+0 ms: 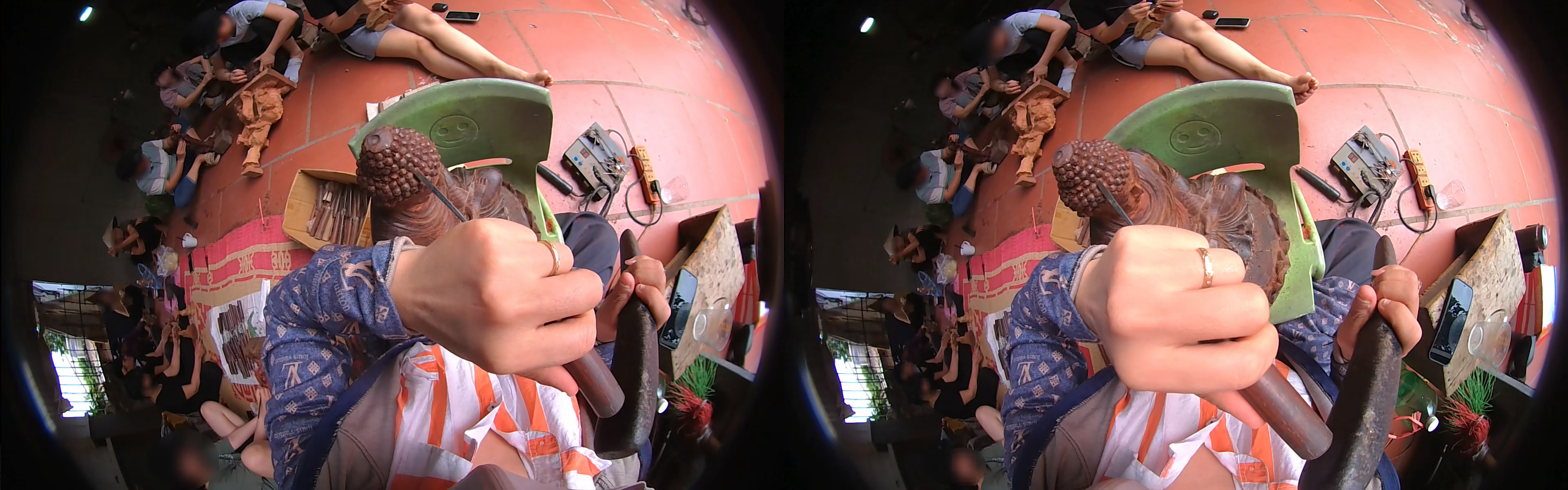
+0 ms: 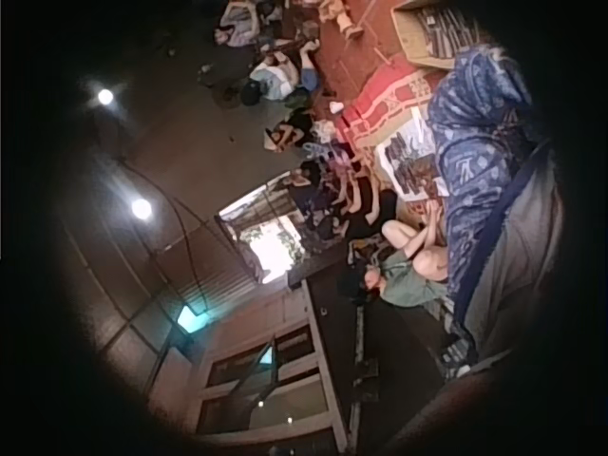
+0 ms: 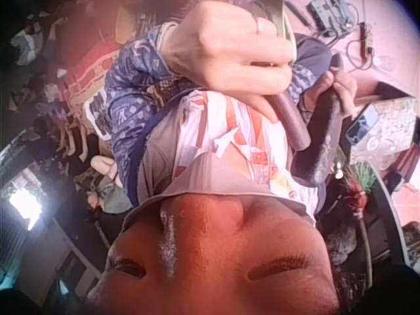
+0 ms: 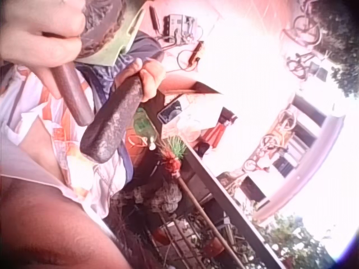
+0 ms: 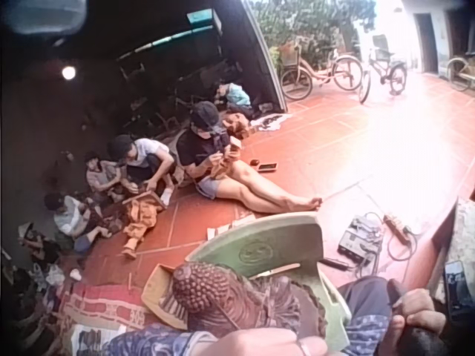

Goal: The person carves a wooden Buddha statue using a chisel and mallet. They hold the statue in their lap and repeatedly strike the chisel to shape the head and hair details.

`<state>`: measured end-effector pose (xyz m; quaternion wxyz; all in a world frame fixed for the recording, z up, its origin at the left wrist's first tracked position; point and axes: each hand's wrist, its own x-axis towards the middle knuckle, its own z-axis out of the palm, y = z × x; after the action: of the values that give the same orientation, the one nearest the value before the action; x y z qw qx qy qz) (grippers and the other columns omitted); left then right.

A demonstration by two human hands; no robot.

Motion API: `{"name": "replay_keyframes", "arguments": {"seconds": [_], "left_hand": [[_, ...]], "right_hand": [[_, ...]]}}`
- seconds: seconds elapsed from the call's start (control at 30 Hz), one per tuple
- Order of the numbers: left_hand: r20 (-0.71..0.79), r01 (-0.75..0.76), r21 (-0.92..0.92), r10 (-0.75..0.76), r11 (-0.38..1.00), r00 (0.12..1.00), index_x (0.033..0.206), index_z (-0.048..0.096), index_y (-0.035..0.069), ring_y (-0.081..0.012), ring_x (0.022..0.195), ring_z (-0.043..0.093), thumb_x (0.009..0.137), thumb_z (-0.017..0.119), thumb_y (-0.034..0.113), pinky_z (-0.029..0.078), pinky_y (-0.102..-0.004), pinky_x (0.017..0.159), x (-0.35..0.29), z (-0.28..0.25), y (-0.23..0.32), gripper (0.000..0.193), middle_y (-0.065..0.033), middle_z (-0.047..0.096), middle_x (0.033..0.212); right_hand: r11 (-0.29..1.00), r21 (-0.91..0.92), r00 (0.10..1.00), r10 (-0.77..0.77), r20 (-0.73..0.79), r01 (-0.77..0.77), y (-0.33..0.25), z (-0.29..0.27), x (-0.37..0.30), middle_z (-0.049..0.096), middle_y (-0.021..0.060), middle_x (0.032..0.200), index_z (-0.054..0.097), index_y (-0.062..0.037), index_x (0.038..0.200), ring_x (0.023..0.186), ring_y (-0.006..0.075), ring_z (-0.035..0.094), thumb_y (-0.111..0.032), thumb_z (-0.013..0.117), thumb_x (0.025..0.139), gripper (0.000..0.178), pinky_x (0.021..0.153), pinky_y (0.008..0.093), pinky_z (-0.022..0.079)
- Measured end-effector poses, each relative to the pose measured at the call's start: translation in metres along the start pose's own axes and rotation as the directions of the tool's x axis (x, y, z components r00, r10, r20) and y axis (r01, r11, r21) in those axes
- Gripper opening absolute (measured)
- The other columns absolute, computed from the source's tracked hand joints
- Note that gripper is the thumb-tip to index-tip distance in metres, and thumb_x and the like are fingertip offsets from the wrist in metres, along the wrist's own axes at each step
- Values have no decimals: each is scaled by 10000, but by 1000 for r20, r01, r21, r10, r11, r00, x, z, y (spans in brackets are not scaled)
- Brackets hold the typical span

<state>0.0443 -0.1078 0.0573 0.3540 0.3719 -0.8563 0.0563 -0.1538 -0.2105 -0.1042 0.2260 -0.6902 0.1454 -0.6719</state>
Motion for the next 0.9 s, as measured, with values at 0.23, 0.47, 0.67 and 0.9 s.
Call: {"name": "replay_keyframes", "arguments": {"seconds": [0.23,0.47,0.67,0.9], "left_hand": [[23,17,58,-18,998,1000,731,550,70,-126,509,466,696,669,387,385,-257,404,-3,4,-2,340,-19,426,681],[7,12,53,-12,999,1000,769,591,62,-104,473,443,704,693,397,317,-236,369,-3,5,-4,355,-4,435,653],[36,30,64,-33,997,999,727,550,70,-120,510,469,687,676,393,391,-253,407,0,1,-1,349,-17,426,681],[8,-15,89,15,996,1000,775,608,66,-93,483,436,670,701,338,296,-237,385,0,1,-3,305,7,418,643]], "right_hand": [[1000,12,999,17,28,-18,4,5,1,494,102,724,367,-68,1007,632,222,474,-35,621,890,281,616,392,444],[997,77,1000,27,13,-28,8,6,-2,501,100,728,374,-74,1001,635,216,480,-17,624,882,283,622,390,444],[999,38,999,31,27,-32,2,6,7,494,96,727,368,-76,993,633,213,474,3,618,876,287,629,385,444],[998,18,995,66,78,-68,3,-1,2,489,102,732,365,-70,993,651,217,477,21,603,876,280,640,386,448]]}}
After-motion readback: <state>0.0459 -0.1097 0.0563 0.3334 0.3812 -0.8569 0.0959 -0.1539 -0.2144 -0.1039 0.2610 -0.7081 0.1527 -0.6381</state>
